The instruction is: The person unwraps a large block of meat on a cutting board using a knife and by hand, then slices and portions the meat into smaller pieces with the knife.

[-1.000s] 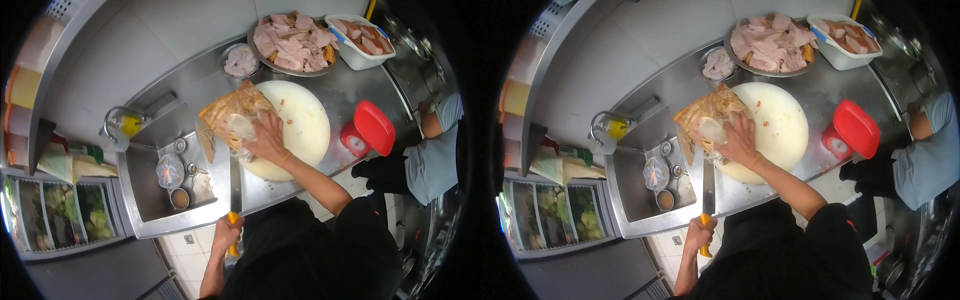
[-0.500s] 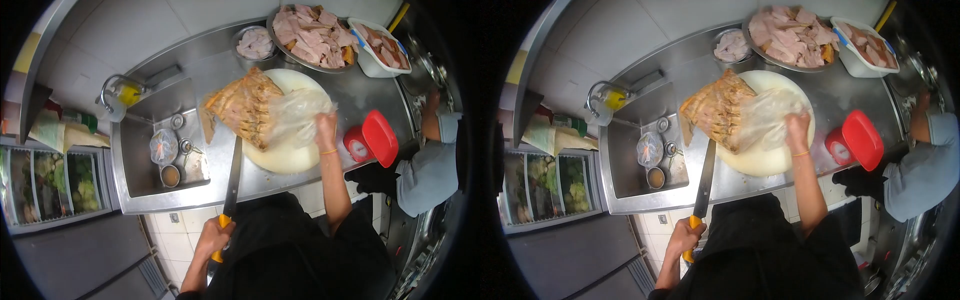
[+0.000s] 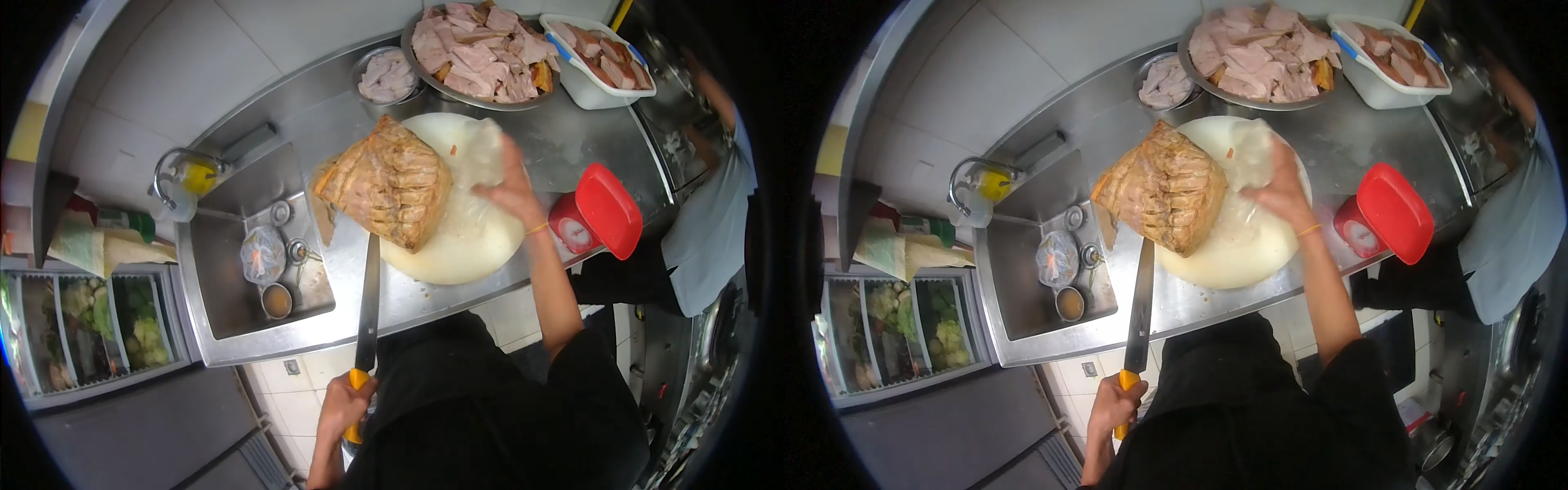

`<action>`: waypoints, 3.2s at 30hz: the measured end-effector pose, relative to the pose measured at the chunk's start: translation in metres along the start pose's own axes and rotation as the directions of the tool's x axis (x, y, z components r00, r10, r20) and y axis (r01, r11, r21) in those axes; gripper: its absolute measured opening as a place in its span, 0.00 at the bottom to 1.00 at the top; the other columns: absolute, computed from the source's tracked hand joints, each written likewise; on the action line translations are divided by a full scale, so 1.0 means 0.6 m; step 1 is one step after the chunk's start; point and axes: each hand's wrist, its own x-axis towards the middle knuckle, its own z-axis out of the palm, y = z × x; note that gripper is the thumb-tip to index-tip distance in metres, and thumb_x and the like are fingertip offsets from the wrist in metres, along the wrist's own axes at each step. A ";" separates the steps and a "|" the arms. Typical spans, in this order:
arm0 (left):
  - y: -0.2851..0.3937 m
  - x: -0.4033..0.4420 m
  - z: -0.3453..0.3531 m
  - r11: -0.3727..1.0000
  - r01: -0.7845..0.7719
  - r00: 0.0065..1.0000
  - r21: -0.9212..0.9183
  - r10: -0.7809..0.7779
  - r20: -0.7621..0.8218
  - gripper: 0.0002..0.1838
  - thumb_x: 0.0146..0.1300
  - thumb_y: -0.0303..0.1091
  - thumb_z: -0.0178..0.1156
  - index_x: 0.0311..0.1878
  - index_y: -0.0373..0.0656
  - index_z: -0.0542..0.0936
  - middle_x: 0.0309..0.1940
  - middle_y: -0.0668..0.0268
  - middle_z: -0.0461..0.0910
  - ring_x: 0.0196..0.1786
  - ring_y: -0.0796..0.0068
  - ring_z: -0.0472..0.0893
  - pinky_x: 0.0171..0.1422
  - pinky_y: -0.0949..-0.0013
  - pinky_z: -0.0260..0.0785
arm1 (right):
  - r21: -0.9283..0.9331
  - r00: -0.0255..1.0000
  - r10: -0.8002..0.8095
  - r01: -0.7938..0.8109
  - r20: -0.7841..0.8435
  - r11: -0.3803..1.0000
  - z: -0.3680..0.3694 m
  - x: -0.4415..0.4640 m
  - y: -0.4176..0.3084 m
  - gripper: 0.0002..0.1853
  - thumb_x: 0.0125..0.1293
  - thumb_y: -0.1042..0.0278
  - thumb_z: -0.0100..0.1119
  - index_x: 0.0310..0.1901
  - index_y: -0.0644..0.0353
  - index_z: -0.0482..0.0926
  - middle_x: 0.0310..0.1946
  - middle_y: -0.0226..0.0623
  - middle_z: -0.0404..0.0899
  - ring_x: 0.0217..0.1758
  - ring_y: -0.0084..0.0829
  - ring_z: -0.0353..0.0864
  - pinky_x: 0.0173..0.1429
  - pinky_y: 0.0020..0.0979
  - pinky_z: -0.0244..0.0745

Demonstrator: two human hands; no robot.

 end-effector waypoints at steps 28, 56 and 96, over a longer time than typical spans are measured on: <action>-0.022 0.031 -0.011 0.877 -0.376 0.893 -0.299 0.257 -0.370 0.13 0.70 0.37 0.66 0.34 0.39 0.76 0.13 0.70 0.69 0.11 0.82 0.66 0.14 0.75 0.57 | 0.366 0.938 0.287 -0.202 -0.193 0.908 -0.199 -0.162 -0.041 0.19 0.49 0.82 0.60 0.46 0.67 0.85 0.38 0.37 0.89 0.41 0.25 0.86 0.49 0.27 0.78; -0.033 0.210 -0.162 0.764 -0.600 0.798 -0.239 0.595 -0.101 0.11 0.71 0.37 0.65 0.37 0.41 0.76 0.16 0.70 0.69 0.13 0.81 0.66 0.14 0.73 0.58 | 0.217 0.462 0.173 0.043 -0.870 0.975 -0.336 -0.641 -0.345 0.27 0.60 0.69 0.59 0.61 0.72 0.75 0.52 0.41 0.81 0.51 0.31 0.82 0.58 0.31 0.75; -0.032 0.183 -0.108 0.867 -0.461 0.861 -0.187 0.386 -0.331 0.13 0.69 0.36 0.67 0.31 0.38 0.78 0.14 0.74 0.69 0.13 0.84 0.66 0.17 0.72 0.56 | -0.014 0.965 0.233 -0.236 -0.122 0.972 0.057 -0.203 -0.098 0.36 0.55 0.54 0.78 0.65 0.53 0.76 0.64 0.46 0.74 0.66 0.44 0.75 0.65 0.42 0.75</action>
